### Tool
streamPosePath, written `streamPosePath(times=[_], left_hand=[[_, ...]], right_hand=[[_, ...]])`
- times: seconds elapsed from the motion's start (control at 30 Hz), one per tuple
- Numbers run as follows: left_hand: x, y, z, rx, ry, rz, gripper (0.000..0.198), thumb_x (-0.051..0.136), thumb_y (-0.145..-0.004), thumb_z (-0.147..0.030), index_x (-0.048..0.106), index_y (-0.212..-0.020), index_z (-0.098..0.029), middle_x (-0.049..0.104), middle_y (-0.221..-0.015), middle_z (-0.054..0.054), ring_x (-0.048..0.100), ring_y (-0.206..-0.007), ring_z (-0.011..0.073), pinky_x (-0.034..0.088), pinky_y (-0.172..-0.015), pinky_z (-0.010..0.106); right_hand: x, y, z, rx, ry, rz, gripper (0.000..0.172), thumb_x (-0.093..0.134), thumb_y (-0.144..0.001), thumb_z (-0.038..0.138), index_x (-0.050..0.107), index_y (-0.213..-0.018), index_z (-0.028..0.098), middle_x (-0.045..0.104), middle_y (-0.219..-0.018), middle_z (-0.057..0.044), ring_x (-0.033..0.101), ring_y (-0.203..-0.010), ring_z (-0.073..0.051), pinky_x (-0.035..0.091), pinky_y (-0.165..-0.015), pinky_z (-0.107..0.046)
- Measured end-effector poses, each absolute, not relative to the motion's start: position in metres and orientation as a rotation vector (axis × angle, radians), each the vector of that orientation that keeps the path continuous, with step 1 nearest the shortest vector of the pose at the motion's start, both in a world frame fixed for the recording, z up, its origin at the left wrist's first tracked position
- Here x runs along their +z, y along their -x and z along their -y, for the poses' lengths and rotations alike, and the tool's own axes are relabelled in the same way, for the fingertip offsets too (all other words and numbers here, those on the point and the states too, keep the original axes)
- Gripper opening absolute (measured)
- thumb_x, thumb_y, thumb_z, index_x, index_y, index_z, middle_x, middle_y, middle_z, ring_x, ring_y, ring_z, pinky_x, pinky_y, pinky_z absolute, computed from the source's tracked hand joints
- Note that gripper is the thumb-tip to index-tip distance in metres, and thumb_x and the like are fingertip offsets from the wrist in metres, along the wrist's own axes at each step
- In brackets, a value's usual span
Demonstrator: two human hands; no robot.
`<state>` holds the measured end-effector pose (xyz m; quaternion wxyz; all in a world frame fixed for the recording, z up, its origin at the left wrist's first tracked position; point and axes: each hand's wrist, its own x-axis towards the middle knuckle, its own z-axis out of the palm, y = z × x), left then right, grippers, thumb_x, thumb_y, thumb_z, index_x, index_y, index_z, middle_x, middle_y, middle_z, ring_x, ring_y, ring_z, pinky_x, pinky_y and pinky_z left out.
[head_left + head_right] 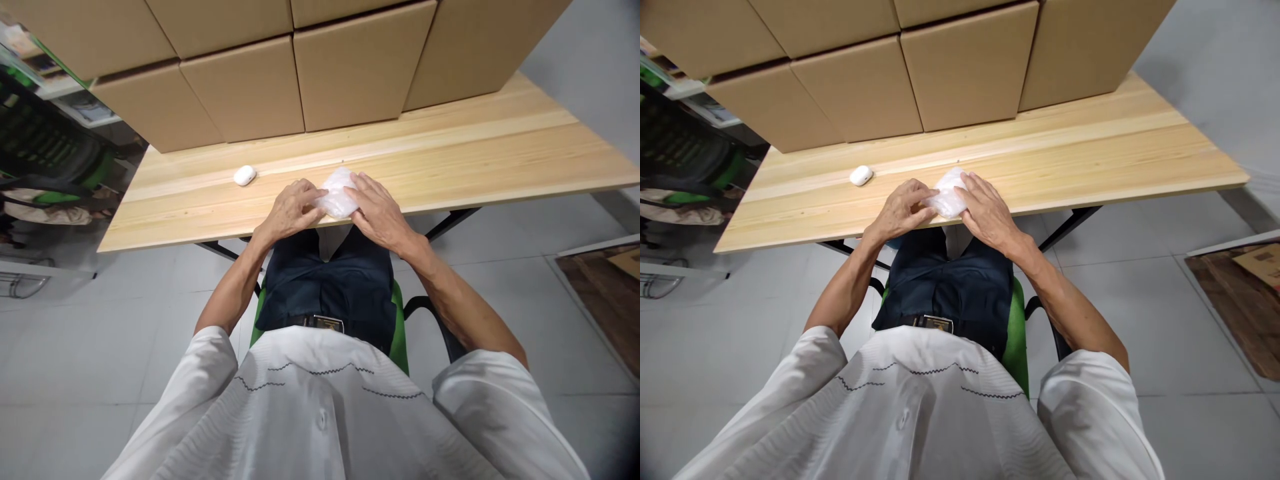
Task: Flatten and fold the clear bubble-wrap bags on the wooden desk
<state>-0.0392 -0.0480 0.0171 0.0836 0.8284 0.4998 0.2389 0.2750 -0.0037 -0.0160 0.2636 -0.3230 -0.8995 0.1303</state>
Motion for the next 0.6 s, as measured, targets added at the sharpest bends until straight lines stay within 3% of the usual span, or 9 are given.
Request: streamPosePath(times=[0.1, 0.3, 0.6], left_hand=[[0.012, 0.041, 0.046, 0.733, -2.499, -1.484, 0.063, 0.062, -0.123, -0.071, 0.090, -0.154, -0.025, 0.084, -0.137, 0.016, 0.079, -0.126, 0.0360, 0.066, -0.116, 0.055], [0.003, 0.042, 0.042, 0.803, -2.593, -1.429, 0.052, 0.064, -0.125, -0.063, 0.089, -0.145, -0.022, 0.081, -0.122, 0.014, 0.075, -0.113, 0.0332, 0.063, -0.103, 0.049], [0.007, 0.036, 0.044, 0.801, -2.608, -1.430, 0.030, 0.068, -0.123, -0.045, 0.085, -0.129, -0.022, 0.078, -0.115, 0.012, 0.071, -0.105, 0.0309, 0.060, -0.097, 0.046]], right_hand=[[-0.016, -0.280, 0.010, 0.340, 0.827, 2.396, 0.067, 0.057, -0.121, 0.046, 0.067, -0.184, 0.026, 0.044, -0.208, -0.018, 0.039, -0.194, -0.047, 0.037, -0.153, -0.084], [-0.025, -0.270, 0.026, 0.217, 0.749, 2.155, 0.060, 0.069, -0.117, 0.048, 0.077, -0.172, 0.025, 0.078, -0.176, -0.021, 0.073, -0.158, -0.050, 0.057, -0.135, -0.080], [-0.040, -0.259, 0.018, 0.163, 0.815, 2.142, 0.048, 0.063, -0.125, 0.046, 0.082, -0.163, 0.023, 0.085, -0.160, -0.021, 0.076, -0.146, -0.047, 0.062, -0.127, -0.072]])
